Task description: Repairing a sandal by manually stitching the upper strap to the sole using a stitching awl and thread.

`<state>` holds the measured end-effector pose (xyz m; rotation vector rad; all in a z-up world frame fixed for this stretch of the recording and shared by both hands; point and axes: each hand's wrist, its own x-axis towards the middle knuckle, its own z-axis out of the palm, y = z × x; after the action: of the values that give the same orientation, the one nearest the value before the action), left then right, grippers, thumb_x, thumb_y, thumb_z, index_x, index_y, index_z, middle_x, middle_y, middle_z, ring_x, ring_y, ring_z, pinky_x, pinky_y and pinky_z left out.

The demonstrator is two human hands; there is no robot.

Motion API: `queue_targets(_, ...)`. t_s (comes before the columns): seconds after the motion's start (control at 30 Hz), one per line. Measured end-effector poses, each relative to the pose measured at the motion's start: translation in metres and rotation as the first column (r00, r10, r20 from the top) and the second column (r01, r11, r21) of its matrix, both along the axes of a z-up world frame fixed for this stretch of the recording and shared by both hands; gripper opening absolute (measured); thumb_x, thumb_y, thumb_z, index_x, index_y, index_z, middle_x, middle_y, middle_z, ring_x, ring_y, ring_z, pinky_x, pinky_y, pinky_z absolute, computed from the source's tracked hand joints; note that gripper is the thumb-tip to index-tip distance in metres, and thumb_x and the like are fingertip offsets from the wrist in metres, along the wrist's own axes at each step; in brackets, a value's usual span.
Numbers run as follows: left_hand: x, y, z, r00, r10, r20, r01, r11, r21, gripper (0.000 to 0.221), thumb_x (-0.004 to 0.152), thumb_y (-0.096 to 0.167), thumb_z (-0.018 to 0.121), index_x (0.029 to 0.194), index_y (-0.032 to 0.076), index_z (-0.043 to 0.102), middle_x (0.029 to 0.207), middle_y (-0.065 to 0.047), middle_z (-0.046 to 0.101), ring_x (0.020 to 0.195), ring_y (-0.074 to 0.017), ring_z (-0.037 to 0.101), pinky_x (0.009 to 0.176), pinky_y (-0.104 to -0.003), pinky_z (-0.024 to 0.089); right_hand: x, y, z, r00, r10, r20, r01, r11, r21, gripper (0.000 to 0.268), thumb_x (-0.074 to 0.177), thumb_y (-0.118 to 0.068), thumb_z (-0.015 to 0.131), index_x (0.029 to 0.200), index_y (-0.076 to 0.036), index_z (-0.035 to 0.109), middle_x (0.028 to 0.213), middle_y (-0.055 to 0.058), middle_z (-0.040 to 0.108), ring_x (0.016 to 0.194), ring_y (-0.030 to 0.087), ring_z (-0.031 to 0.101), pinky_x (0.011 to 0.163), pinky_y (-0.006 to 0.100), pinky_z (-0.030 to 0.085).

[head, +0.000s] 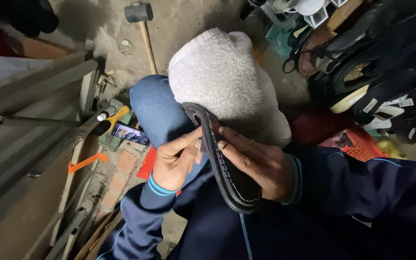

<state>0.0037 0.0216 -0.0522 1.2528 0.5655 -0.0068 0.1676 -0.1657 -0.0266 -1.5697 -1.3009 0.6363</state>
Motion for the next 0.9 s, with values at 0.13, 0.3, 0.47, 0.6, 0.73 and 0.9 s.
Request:
queue_targets(0.13,0.01,0.01,0.009,0.974,-0.214,-0.072,0.217,0.798,0.562,0.033,0.104,0.004,0.055,0.136,0.004,0.063,0.08,-0.006,0.056,0.064,-0.0183,0.05,0.062,-0.033,0.044,-0.002,0.004,0.003,0.998,-0.061,0.019,0.061,0.998,0.003,0.035,0.11,-0.006,0.041,0.139,0.01,0.052,0.147,0.033,0.052,0.139,0.041,0.059,0.12,0.045,0.051)
queue_targets(0.3,0.01,0.007,0.008,0.979,-0.191,-0.07,0.198,0.818,0.539,0.036,0.11,0.018,0.051,0.143,0.007,0.059,0.088,-0.004,0.066,0.073,-0.0124,0.06,0.074,-0.029,0.053,-0.001,-0.001,-0.002,1.0,-0.007,-0.021,0.007,1.0,-0.006,0.042,0.109,-0.014,0.041,0.144,0.009,0.047,0.151,0.033,0.048,0.144,0.043,0.053,0.123,0.047,0.047)
queue_targets(0.47,0.002,0.003,-0.001,0.995,-0.095,-0.008,0.094,0.967,0.235,0.038,0.109,0.018,0.051,0.143,0.001,0.057,0.082,-0.006,0.06,0.069,-0.0148,0.052,0.071,-0.03,0.049,-0.002,0.001,0.001,1.0,-0.026,0.018,0.026,1.0,-0.009,0.04,0.11,-0.011,0.038,0.142,0.01,0.048,0.149,0.033,0.051,0.141,0.042,0.057,0.12,0.046,0.05)
queue_targets(0.6,0.011,0.013,0.009,0.959,-0.274,-0.075,0.168,0.336,0.927,0.037,0.103,0.004,0.054,0.136,0.01,0.067,0.081,-0.002,0.045,0.054,-0.0241,0.043,0.048,-0.038,0.045,-0.003,0.006,0.002,0.996,-0.072,0.045,0.072,0.997,0.015,0.037,0.11,-0.009,0.039,0.141,0.009,0.05,0.146,0.034,0.053,0.138,0.043,0.061,0.12,0.046,0.051)
queue_targets(0.73,0.012,0.009,0.01,0.963,-0.265,-0.047,0.208,0.622,0.755,0.032,0.108,0.005,0.051,0.137,0.001,0.063,0.085,-0.012,0.059,0.061,-0.0219,0.052,0.058,-0.037,0.047,-0.001,0.003,0.003,0.999,-0.04,0.005,0.04,0.999,0.001,0.041,0.11,-0.012,0.037,0.144,0.009,0.048,0.15,0.033,0.05,0.141,0.043,0.058,0.121,0.047,0.05)
queue_targets(0.9,0.006,0.006,0.008,0.97,-0.202,-0.133,0.239,0.719,0.653,0.036,0.103,0.005,0.057,0.139,0.009,0.064,0.08,-0.005,0.052,0.053,-0.0166,0.039,0.053,-0.032,0.04,-0.007,-0.003,-0.012,1.0,-0.002,0.004,0.002,1.0,0.008,0.043,0.11,-0.013,0.04,0.145,0.01,0.044,0.152,0.034,0.046,0.145,0.043,0.052,0.125,0.047,0.046)
